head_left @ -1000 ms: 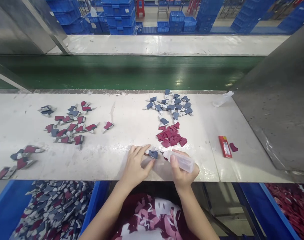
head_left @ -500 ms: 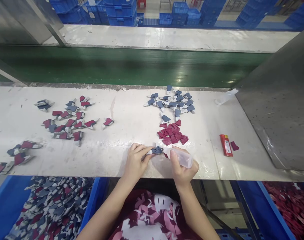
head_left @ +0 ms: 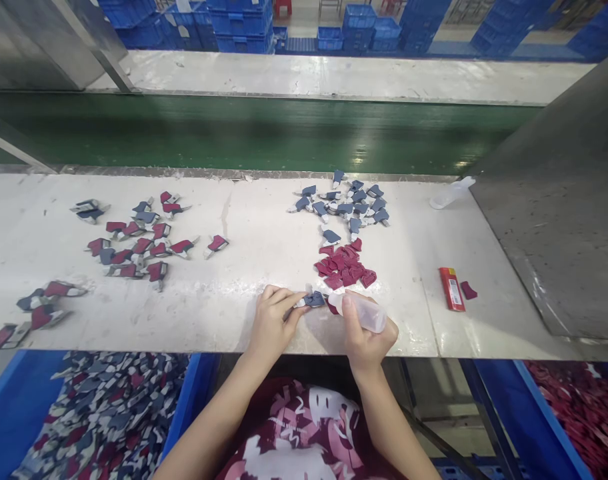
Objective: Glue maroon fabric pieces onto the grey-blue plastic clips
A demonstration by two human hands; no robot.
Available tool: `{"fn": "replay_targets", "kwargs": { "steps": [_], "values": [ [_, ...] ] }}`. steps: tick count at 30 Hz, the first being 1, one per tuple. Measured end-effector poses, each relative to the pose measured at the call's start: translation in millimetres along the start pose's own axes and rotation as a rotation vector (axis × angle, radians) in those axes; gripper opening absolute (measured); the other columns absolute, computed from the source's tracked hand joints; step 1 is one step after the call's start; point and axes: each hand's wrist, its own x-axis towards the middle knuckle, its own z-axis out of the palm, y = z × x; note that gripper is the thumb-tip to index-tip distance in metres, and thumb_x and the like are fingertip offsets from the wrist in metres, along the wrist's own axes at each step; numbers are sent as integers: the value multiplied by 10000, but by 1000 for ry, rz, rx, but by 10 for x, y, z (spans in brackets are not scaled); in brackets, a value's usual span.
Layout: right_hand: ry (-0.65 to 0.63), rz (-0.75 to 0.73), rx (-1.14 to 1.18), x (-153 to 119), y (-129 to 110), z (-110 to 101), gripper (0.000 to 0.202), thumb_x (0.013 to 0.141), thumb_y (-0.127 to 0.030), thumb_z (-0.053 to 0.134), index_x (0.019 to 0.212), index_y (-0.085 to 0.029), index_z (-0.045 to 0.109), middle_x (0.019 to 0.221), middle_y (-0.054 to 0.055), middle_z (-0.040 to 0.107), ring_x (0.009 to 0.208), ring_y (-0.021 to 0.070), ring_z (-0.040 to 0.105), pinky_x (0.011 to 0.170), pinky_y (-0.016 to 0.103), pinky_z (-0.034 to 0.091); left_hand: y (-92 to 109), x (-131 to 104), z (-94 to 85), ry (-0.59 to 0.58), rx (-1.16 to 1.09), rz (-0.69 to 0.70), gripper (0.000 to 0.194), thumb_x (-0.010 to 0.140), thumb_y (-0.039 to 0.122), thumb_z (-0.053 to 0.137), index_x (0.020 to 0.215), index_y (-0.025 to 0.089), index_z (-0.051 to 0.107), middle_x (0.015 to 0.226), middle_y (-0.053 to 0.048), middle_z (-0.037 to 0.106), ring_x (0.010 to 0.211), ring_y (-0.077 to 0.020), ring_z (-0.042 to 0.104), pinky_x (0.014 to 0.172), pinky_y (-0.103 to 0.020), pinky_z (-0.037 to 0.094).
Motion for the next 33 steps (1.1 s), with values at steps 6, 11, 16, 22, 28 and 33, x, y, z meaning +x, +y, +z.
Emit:
{"fn": "replay_targets", "kwargs": {
  "steps": [6,11,16,22,28,33],
  "values": [
    [33,3,8,-49,-8,-17,145,886,-287,659,861,-158,722,813,87,732,737,215,703,663,325,547,-17,-13,14,-5,11,-8,200,869,189,714,1065,198,756,872,-52,727,867,-227,526,793,-376,453],
    [90,5,68,-97,12,-42,117,878,-261,666,835,-162,712,776,68,718,706,210,691,664,332,539,-22,-20,18,-7,23,-10,191,877,203,706,1062,208,755,875,-51,730,868,-231,528,796,-385,445],
    [93,19,79,-106,8,-68,139,876,-275,663,814,-159,709,755,66,714,693,214,690,667,344,544,-23,-13,17,-6,16,-1,193,871,197,712,1059,199,756,871,-50,729,860,-228,526,794,-381,439],
    [20,39,87,-115,-47,-16,141,868,-288,673,851,-158,727,794,84,742,717,220,712,663,335,562,-25,-11,10,-14,0,6,217,881,160,690,1083,208,755,858,-45,724,857,-225,524,784,-373,434],
    [-10,6,41,-95,-72,58,161,837,-316,705,829,-161,746,776,78,764,670,229,730,634,332,585,-15,-15,-1,-17,-19,5,218,895,190,677,1097,214,753,857,-50,725,855,-227,522,788,-383,440],
    [-21,-12,5,-71,-61,87,176,834,-330,707,838,-161,755,785,79,772,665,234,737,635,337,597,-11,-10,-7,-24,-25,-1,216,904,213,668,1100,239,754,864,-48,729,866,-232,533,791,-386,448]
  ]
}}
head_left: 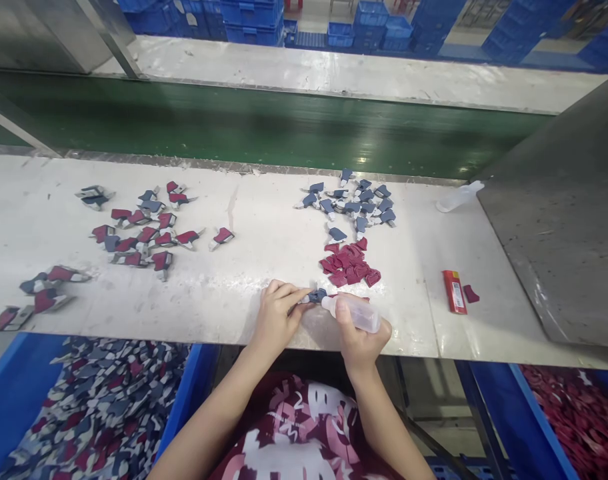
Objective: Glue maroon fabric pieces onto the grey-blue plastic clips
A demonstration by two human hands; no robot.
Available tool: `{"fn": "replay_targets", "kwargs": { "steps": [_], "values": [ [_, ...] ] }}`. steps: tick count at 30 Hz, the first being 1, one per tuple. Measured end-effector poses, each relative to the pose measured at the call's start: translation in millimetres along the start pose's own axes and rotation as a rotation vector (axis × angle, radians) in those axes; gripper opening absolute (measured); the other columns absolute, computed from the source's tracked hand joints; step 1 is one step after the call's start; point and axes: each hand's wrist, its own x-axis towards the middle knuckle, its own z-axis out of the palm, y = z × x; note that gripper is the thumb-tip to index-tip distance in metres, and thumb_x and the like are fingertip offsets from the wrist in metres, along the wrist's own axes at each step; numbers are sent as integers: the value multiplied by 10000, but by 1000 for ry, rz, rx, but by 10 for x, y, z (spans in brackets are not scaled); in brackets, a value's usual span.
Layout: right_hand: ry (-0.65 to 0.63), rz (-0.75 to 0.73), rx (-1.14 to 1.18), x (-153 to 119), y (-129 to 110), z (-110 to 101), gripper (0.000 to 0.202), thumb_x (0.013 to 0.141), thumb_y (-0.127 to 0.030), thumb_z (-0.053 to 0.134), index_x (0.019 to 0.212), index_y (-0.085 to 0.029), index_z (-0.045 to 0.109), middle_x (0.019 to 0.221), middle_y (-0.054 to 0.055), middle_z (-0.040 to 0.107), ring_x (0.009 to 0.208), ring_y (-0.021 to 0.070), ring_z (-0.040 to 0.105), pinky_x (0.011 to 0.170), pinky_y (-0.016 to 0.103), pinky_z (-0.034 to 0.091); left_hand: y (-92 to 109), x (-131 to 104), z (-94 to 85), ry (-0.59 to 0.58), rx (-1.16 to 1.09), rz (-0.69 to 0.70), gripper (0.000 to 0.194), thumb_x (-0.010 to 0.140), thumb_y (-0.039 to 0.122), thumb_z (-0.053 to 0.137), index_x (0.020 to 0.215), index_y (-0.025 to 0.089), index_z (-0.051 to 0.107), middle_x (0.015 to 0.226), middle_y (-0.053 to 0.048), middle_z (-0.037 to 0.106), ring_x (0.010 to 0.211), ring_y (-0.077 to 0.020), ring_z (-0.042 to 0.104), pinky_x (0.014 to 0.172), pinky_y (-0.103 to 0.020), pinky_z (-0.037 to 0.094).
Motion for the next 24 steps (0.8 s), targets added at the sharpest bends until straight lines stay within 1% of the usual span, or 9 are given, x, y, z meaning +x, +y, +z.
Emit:
{"fn": "replay_targets", "kwargs": {
  "steps": [7,9,12,14,18,21,24],
  "values": [
    [5,-3,-28,13,-11,10,209,835,-347,708,861,-146,761,806,91,776,670,237,739,634,329,593,7,1,-8,-16,10,-12,219,896,178,667,1096,207,752,877,-54,733,875,-234,534,796,-393,448],
    [14,3,-23,16,-15,6,214,838,-349,707,856,-143,761,801,92,775,671,236,738,635,325,588,7,1,-6,-15,15,-18,233,896,153,655,1098,216,752,878,-50,733,878,-231,535,797,-391,449],
    [34,43,-6,11,-23,5,218,844,-354,702,854,-145,762,781,85,771,666,233,733,620,315,574,6,3,-6,-17,19,-25,250,901,153,641,1107,244,751,882,-44,734,875,-226,538,799,-391,448],
    [33,84,17,-1,-28,10,218,849,-356,698,851,-148,761,776,83,767,674,233,729,623,317,567,4,3,-6,-16,16,-25,241,903,172,646,1107,242,753,879,-48,734,871,-227,537,798,-393,447],
    [39,156,106,-20,-17,-17,227,847,-361,696,901,-147,746,848,97,758,759,241,724,687,342,568,0,3,0,-3,6,-20,221,904,197,652,1093,240,758,867,-50,733,860,-227,539,789,-386,451],
    [129,205,132,30,35,-130,311,818,-399,713,998,-145,710,946,103,729,808,238,706,699,352,562,1,9,9,12,-2,-31,200,892,227,682,1072,250,765,851,-46,731,849,-224,547,787,-379,453],
    [248,269,97,173,152,-312,366,738,-414,783,965,-158,653,890,58,679,766,215,680,675,340,551,8,23,4,27,-27,-63,201,875,229,706,1064,251,769,865,-46,741,852,-226,560,795,-381,460]
  ]
}}
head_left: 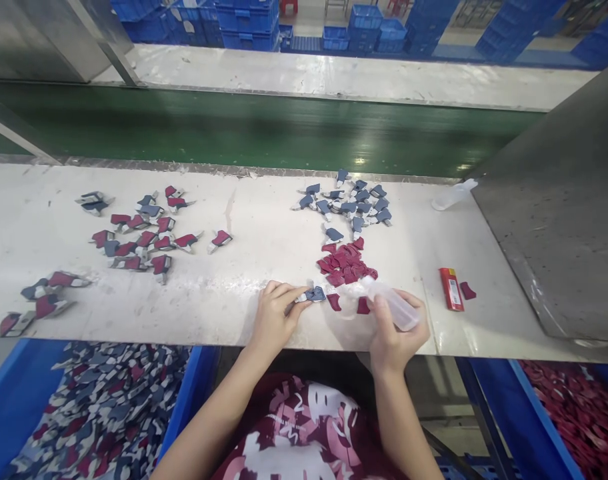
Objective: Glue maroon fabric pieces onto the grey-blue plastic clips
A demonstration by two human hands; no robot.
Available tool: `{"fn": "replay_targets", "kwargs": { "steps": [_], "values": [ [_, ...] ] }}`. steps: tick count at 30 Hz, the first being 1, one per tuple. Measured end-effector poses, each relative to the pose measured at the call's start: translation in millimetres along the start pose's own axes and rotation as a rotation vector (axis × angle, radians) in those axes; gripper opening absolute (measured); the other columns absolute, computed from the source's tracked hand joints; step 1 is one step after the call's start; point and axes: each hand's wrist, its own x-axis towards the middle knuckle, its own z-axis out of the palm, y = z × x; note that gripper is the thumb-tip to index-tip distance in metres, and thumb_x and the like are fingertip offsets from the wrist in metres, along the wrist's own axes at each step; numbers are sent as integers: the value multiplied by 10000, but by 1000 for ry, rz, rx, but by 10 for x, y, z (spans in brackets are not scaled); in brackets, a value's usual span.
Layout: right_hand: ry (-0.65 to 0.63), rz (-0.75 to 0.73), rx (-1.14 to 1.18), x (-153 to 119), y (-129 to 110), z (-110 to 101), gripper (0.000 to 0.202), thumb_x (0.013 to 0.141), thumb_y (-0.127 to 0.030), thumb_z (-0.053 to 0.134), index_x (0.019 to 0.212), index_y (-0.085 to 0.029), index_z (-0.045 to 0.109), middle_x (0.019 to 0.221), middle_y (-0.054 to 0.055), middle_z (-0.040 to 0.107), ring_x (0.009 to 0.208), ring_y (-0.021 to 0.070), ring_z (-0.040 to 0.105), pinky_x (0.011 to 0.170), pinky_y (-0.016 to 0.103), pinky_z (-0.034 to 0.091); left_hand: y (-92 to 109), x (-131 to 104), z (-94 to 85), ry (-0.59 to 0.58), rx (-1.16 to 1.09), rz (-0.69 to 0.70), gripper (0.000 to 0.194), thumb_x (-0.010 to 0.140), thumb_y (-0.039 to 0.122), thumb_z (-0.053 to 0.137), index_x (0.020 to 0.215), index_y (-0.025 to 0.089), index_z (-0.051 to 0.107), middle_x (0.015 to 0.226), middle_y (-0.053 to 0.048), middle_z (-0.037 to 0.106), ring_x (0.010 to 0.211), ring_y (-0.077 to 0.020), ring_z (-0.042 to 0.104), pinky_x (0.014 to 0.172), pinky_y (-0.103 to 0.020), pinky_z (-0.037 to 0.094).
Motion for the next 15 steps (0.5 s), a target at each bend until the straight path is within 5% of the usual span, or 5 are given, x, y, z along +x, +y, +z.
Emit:
{"fn": "replay_targets", "kwargs": {
  "steps": [5,8,12,15],
  "values": [
    [55,-17,39,428,143,-164,505,607,-357,873,909,-221,492,912,21,656,943,243,693,867,417,535,10,8,-33,8,-108,-78,207,878,235,697,1071,266,765,1018,-48,771,912,-225,628,868,-394,485],
    [7,22,24,550,174,-177,581,601,-358,881,984,-226,464,962,47,666,934,244,689,850,426,527,10,-2,-45,24,-218,-176,203,896,268,669,1084,256,746,1095,-54,757,997,-229,671,945,-398,482],
    [150,-102,-136,416,103,-195,720,607,-405,885,1169,-223,474,1188,115,612,1011,250,627,813,400,502,19,-2,-54,69,-428,-310,211,922,329,621,1090,213,675,1132,-69,735,1003,-218,706,923,-347,514],
    [243,-229,-397,170,43,-219,499,699,-474,826,1060,-203,613,984,78,635,883,246,582,843,434,444,35,12,-65,129,-548,-350,251,917,366,630,1100,195,614,1088,-81,741,970,-212,730,906,-329,533]
  ]
}}
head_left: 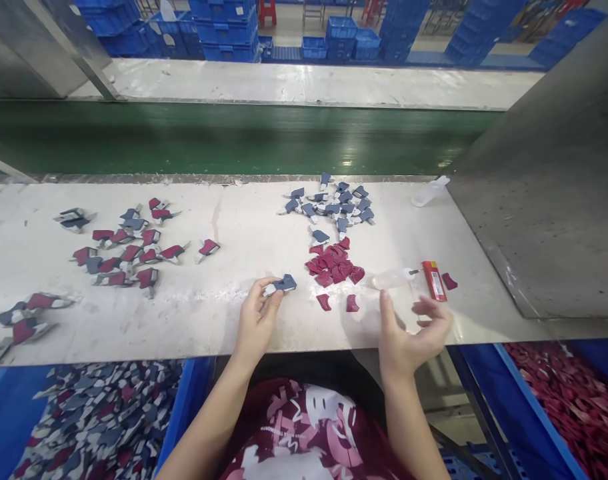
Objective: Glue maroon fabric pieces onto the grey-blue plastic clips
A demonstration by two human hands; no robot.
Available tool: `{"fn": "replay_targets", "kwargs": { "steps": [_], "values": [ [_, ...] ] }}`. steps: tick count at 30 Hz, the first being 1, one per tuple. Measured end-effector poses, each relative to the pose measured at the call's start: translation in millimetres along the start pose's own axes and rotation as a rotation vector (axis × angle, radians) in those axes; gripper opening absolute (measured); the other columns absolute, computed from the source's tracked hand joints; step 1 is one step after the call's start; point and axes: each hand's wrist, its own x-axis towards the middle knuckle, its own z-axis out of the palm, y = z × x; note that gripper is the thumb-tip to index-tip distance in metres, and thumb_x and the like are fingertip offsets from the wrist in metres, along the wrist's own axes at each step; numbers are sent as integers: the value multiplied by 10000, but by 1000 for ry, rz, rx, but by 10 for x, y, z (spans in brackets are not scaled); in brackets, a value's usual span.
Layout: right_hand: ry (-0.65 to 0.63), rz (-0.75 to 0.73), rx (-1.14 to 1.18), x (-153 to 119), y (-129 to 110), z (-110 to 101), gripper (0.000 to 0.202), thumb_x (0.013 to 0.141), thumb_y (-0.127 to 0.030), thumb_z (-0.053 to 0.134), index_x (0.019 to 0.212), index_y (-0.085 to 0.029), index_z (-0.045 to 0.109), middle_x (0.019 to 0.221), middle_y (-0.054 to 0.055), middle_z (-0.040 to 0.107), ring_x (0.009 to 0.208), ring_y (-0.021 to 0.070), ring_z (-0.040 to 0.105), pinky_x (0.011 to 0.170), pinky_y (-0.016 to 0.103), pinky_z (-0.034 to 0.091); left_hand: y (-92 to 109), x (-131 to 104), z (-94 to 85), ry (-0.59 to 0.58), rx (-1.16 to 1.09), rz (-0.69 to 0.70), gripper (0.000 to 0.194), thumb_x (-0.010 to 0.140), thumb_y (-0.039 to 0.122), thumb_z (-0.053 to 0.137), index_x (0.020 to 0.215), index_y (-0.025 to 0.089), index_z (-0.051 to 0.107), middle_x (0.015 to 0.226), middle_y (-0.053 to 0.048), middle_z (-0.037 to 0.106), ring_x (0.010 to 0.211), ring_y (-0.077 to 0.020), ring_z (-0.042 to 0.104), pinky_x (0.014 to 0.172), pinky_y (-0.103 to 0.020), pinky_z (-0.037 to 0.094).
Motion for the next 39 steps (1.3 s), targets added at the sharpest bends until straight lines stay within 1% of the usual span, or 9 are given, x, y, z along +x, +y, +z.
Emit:
{"fn": "replay_targets", "kwargs": {
  "steps": [2,4,7,11,17,21,24,27,39],
  "values": [
    [-180,-64,-120,-141,-39,-40,404,742,-541,774,950,-205,689,895,78,637,906,278,545,894,482,392,24,1,5,14,-72,-9,283,908,387,646,1106,191,593,1060,-86,746,945,-217,744,887,-333,553],
    [-353,-78,-202,-245,-61,-39,405,767,-596,723,916,-219,727,942,102,643,979,314,506,917,515,348,55,-5,18,7,-139,-35,322,887,408,672,1106,187,587,1040,-91,748,905,-231,757,837,-344,584],
    [-471,-46,-212,-309,-78,6,377,840,-594,635,863,-228,721,990,108,645,1009,320,478,901,510,337,100,-28,54,-31,-230,-92,372,852,427,712,1097,174,591,1000,-96,756,893,-255,766,824,-372,610],
    [-622,0,50,-287,-136,53,305,883,-512,622,840,-215,677,898,75,676,922,258,533,842,418,426,114,-67,118,-56,-288,-141,397,818,430,748,1078,163,612,1031,-108,756,950,-271,760,884,-387,608],
    [-869,143,466,-252,-419,108,245,943,-380,570,1061,-244,736,970,52,696,912,188,648,835,344,527,52,-97,189,-104,-291,-142,395,821,426,741,1091,160,627,1064,-115,753,967,-266,756,882,-380,617],
    [-889,257,506,-305,-575,226,324,884,-393,646,1148,-215,708,915,52,723,852,190,693,790,341,574,7,-99,192,-117,-253,-116,377,832,404,726,1109,165,635,1095,-105,742,980,-247,747,895,-376,616],
    [-837,352,537,-372,-610,325,316,824,-416,720,1031,-178,703,830,49,736,776,190,713,724,323,599,-27,-95,182,-134,-261,-111,358,840,383,718,1113,167,630,1074,-99,745,965,-239,748,902,-375,612],
    [-821,356,565,-418,-605,385,268,813,-425,733,908,-176,702,840,60,749,764,190,720,709,314,602,-55,-90,175,-140,-268,-104,332,853,359,708,1114,174,625,1079,-98,744,989,-240,741,904,-364,607],
    [-852,352,573,-447,-558,395,246,831,-413,723,906,-180,696,851,55,749,775,188,722,735,315,587,-79,-90,166,-164,-257,-81,290,886,331,669,1125,174,622,1079,-98,744,1050,-253,720,922,-367,593]
  ]
}}
